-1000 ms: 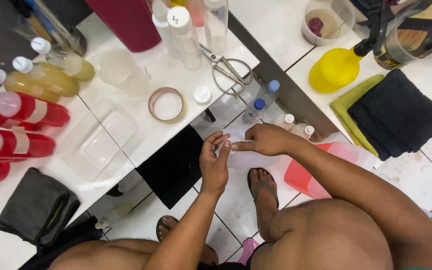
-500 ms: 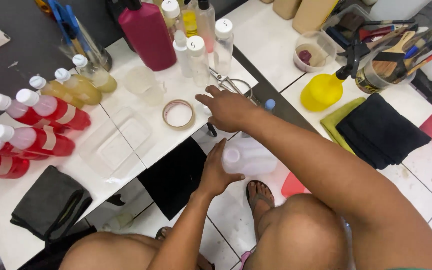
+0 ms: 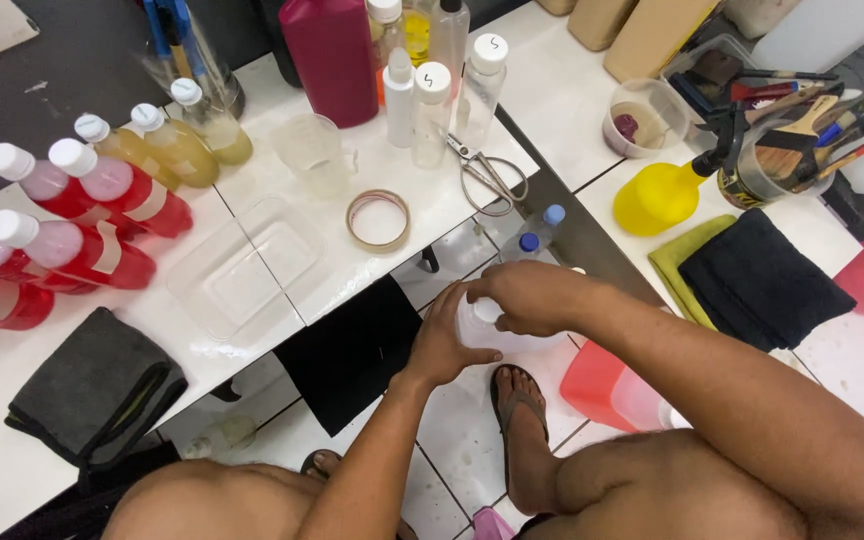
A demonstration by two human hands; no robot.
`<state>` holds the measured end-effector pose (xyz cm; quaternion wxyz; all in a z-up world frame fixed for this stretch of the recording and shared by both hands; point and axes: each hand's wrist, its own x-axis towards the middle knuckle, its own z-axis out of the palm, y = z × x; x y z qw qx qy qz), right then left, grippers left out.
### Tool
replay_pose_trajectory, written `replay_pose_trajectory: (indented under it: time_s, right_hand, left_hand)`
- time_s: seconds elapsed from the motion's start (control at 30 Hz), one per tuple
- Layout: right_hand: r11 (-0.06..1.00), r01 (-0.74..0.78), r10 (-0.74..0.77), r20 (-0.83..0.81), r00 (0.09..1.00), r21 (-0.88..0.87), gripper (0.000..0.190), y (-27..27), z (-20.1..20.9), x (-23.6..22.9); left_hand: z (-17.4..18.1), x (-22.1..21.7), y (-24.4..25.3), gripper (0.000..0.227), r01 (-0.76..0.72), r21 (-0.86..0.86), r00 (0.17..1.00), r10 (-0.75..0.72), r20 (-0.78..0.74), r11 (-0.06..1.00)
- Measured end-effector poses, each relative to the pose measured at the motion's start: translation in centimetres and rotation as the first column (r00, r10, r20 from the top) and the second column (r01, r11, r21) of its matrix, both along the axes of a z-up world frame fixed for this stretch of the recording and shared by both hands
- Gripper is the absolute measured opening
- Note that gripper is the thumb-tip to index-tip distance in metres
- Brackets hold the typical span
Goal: The person pours a pink liquid from a large white jug into a measuring cup, then sprays the contents into the jug using a yellow spray bottle. They repeat this process several times, adding more pink liquid and spraying it back into the jug. Finally, they cap the jug and place it on the counter.
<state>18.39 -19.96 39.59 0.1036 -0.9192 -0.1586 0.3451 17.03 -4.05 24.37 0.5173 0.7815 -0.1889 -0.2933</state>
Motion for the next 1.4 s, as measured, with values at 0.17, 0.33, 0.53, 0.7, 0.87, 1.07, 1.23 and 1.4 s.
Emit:
replay_pose_trajectory:
  time_s: [0.17, 0.33, 0.53, 0.7, 0.87, 1.07, 1.23, 1.4]
  right_hand:
    - [0.979, -0.199, 0.204, 0.139, 0.969, -0.049, 0.037, -0.8, -2.6, -1.1]
    - [0.938, -0.332, 0.347, 0.241, 0.906, -0.102, 0.028, -1.1, -3.4, -1.3]
    - [0.972, 0.003, 0.055, 0.241, 0.969, -0.234, 0.064, -1.1, -3.6, -1.1]
    - [0.989, -0.090, 0.113, 0.212, 0.971, -0.119, 0.072, -0.5, -2.3, -1.5]
    - [0.960, -0.094, 0.155, 0.222, 0.963, -0.262, 0.055, -1.2, -2.2, -1.5]
    - [0.976, -0.173, 0.197, 0.192, 0.961, -0.133, 0.039, -1.3, -3.9, -2.1]
    - [0.972, -0.141, 0.188, 0.271, 0.944, -0.186, 0.038, -1.8, -6.8, -2.8]
    - [0.996, -0.014, 0.033, 0.212, 0.977, -0.089, 0.052, -1.9, -5.4, -2.7]
  left_hand:
    - [0.2, 0.2, -0.2, 0.114, 0.011, 0.002, 1.000, -0.011, -0.028, 1.000]
    - [0.8, 0.1, -0.6, 0.110, 0.015, -0.019, 1.000, -0.016, -0.020, 1.000]
    - [0.5, -0.3, -0.8, 0.111, -0.006, -0.037, 1.000, 0.007, 0.013, 0.999]
    - [-1.4, -0.2, -1.0, 0.105, 0.011, -0.032, 0.994, -0.008, 0.107, 0.999]
    - [-0.9, -0.3, -0.7, 0.104, -0.020, -0.114, 0.993, 0.033, 0.111, 0.993]
    - [-1.9, -0.6, -0.8, 0.112, -0.007, -0.056, 0.994, 0.012, 0.107, 0.998]
    - [-1.7, -0.7, -1.2, 0.112, -0.007, -0.041, 0.990, 0.013, 0.143, 0.999]
    - [0.3, -0.3, -0.9, 0.114, -0.019, -0.026, 0.998, 0.020, 0.066, 1.000]
